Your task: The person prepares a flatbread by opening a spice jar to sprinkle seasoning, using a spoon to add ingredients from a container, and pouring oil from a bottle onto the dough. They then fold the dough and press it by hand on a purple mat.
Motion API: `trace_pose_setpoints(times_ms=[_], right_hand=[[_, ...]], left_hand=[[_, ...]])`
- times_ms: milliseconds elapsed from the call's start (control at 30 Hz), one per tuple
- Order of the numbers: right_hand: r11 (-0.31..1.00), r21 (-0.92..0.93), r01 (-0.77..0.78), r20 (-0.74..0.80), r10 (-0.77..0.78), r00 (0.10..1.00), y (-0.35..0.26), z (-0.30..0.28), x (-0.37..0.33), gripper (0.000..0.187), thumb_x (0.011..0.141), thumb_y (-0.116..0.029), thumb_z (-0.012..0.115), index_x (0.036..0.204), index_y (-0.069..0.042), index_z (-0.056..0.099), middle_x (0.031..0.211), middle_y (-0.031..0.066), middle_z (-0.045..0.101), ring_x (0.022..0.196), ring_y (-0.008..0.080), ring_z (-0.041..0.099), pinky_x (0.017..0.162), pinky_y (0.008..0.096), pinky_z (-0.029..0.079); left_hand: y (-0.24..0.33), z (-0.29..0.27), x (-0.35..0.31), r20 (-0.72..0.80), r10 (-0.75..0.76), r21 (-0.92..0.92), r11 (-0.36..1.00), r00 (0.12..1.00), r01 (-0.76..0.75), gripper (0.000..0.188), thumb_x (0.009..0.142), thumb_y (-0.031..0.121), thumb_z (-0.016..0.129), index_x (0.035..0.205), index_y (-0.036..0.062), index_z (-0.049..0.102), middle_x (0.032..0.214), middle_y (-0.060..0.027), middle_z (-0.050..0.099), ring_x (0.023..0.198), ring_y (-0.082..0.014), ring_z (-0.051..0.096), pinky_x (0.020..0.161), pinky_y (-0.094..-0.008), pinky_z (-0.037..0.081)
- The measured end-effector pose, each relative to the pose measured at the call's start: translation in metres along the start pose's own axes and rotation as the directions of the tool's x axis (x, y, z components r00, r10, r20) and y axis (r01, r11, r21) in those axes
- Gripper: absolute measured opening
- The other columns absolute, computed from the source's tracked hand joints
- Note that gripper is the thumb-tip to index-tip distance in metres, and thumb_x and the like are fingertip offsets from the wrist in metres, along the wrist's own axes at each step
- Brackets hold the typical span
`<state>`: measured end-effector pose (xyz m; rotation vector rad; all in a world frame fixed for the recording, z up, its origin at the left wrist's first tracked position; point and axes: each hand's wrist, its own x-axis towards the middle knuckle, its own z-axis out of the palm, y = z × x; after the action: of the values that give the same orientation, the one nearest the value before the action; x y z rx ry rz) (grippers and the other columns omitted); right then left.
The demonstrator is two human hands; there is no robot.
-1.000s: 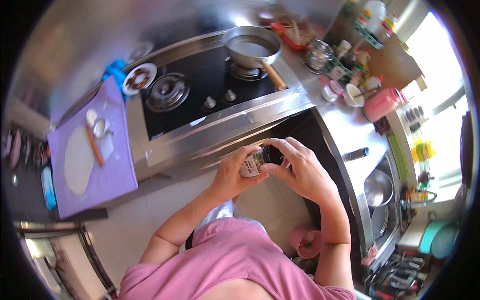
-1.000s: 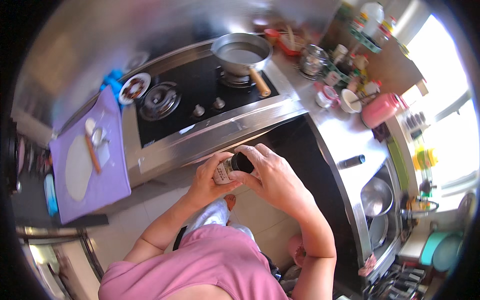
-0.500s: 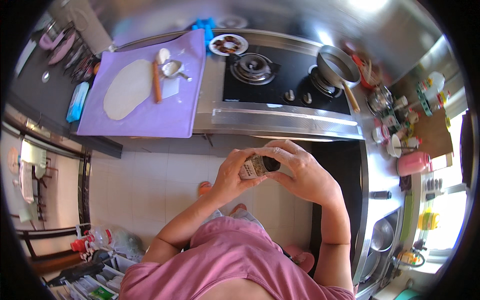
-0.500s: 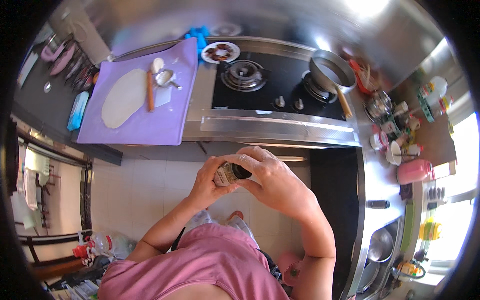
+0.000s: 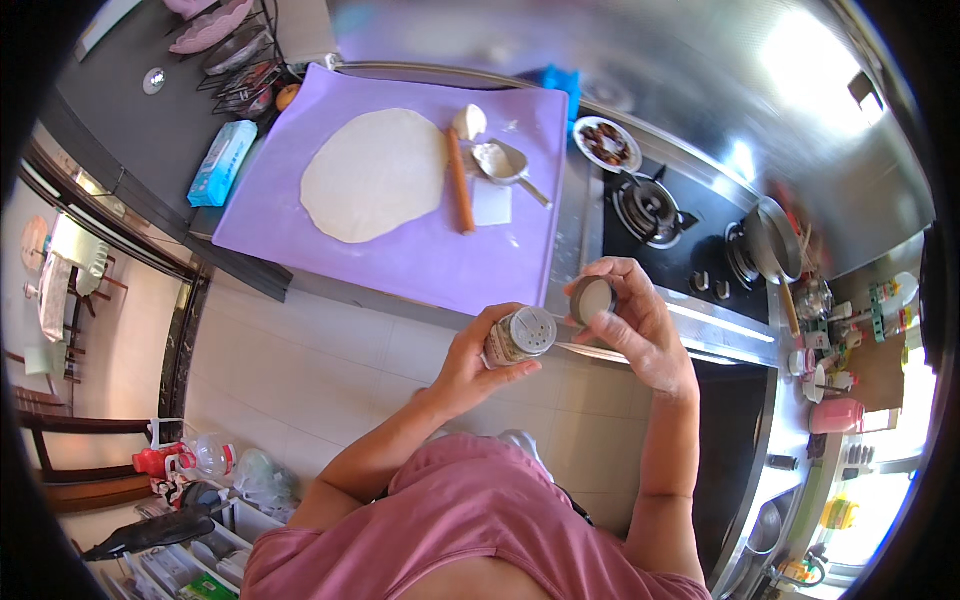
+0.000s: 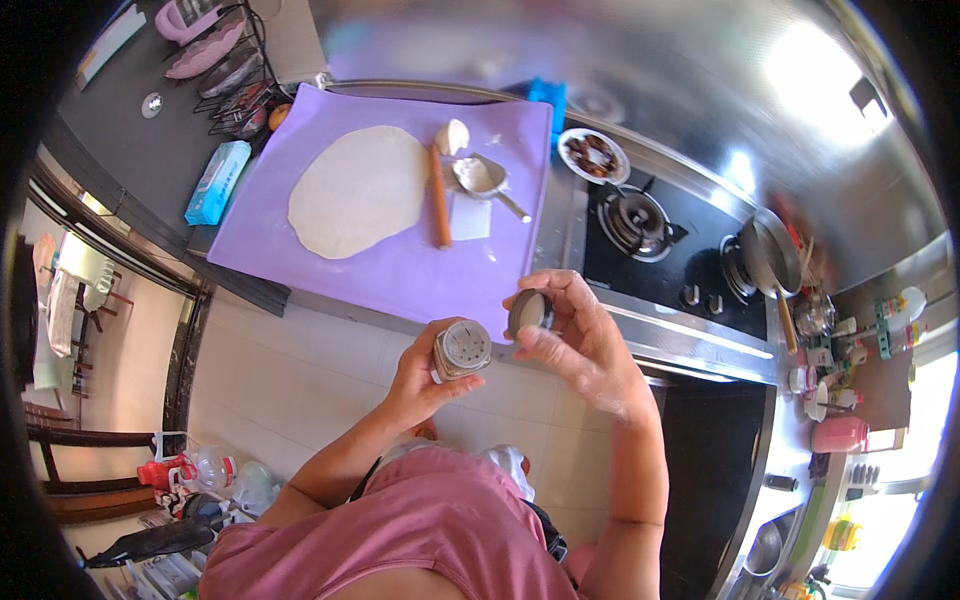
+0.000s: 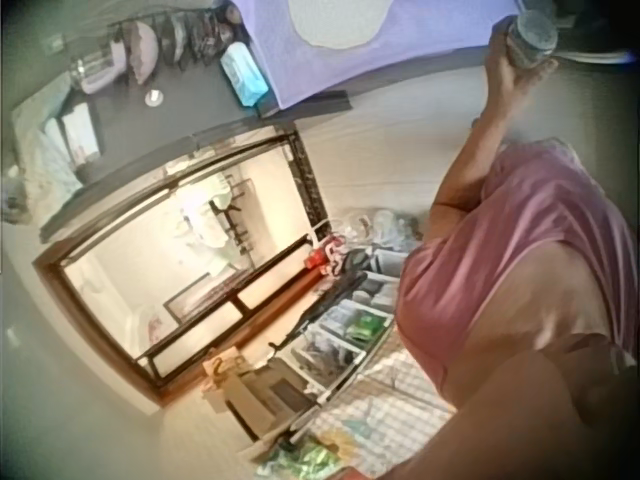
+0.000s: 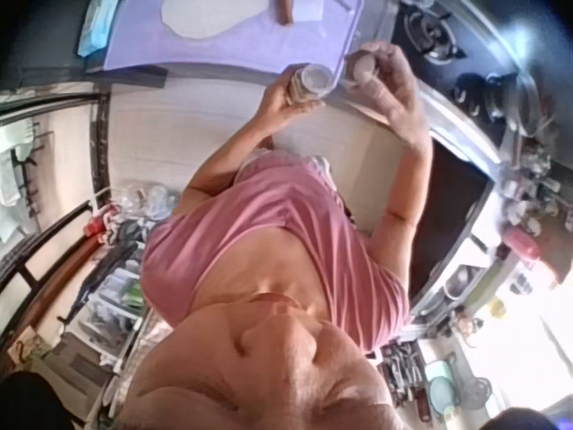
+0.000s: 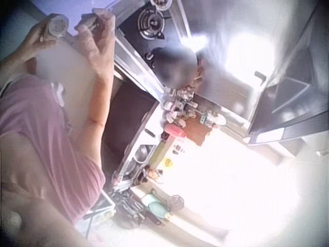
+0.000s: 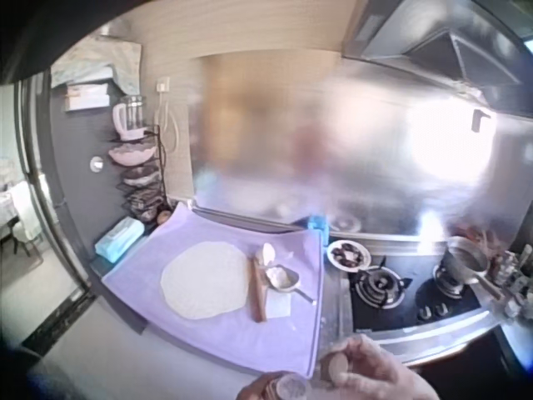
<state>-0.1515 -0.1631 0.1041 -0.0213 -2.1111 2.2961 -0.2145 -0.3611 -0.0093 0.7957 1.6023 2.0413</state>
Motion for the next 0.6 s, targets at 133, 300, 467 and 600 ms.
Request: trace_pose_setpoints(times_ms=[133, 300, 467, 600], right_hand=[[0.972, 0.188, -0.143, -0.01, 0.148, 0.989, 0.01, 0.039, 0.049, 0.023, 0.094, -0.015, 0.062, 0.113, -0.006, 0.051, 0.104, 0.0077, 0.058, 0.093, 0.0122, 0.06, 0.063, 0.024, 0.05], [0.995, 0.017, -0.099, -0.012, 0.1, 0.995, 0.027, 0.067, 0.088, 0.012, 0.097, -0.015, 0.059, 0.102, -0.004, 0.06, 0.084, 0.0029, 0.062, 0.07, 0.0065, 0.06, 0.053, 0.0184, 0.043], [0.991, -0.008, -0.13, 0.01, 0.13, 0.991, 0.036, 0.067, 0.12, 0.015, 0.098, -0.012, 0.056, 0.105, -0.002, 0.063, 0.085, 0.0054, 0.065, 0.07, 0.0082, 0.06, 0.052, 0.0199, 0.043], [0.978, 0.001, -0.209, 0.034, 0.209, 0.977, 0.055, 0.054, 0.149, 0.017, 0.099, -0.014, 0.054, 0.108, -0.001, 0.06, 0.085, 0.0055, 0.063, 0.069, 0.0088, 0.06, 0.052, 0.0203, 0.042]], left_hand=[[0.009, -0.058, 0.013, 0.009, 0.066, 0.078, 0.995, 0.998, -0.066, 0.065, 0.077, 0.003, 0.079, 0.132, 0.0023, 0.045, 0.119, -0.0057, 0.056, 0.11, -0.0118, 0.054, 0.094, -0.0288, 0.046], [0.015, -0.1, 0.025, -0.079, 0.071, 0.055, 0.996, 0.994, -0.066, 0.06, 0.074, 0.007, 0.082, 0.126, 0.0025, 0.051, 0.118, -0.0085, 0.059, 0.107, -0.0168, 0.057, 0.093, -0.0316, 0.047], [0.048, -0.114, 0.028, -0.026, 0.161, -0.041, 0.986, 0.987, -0.162, 0.062, 0.071, 0.009, 0.084, 0.125, 0.0029, 0.054, 0.117, -0.0117, 0.061, 0.11, -0.021, 0.059, 0.094, -0.0336, 0.047], [0.113, -0.112, 0.051, 0.221, 0.478, -0.056, 0.877, 0.85, -0.478, 0.047, 0.083, 0.02, 0.074, 0.12, -0.0033, 0.058, 0.106, -0.0144, 0.065, 0.095, -0.028, 0.065, 0.084, -0.0363, 0.051]])
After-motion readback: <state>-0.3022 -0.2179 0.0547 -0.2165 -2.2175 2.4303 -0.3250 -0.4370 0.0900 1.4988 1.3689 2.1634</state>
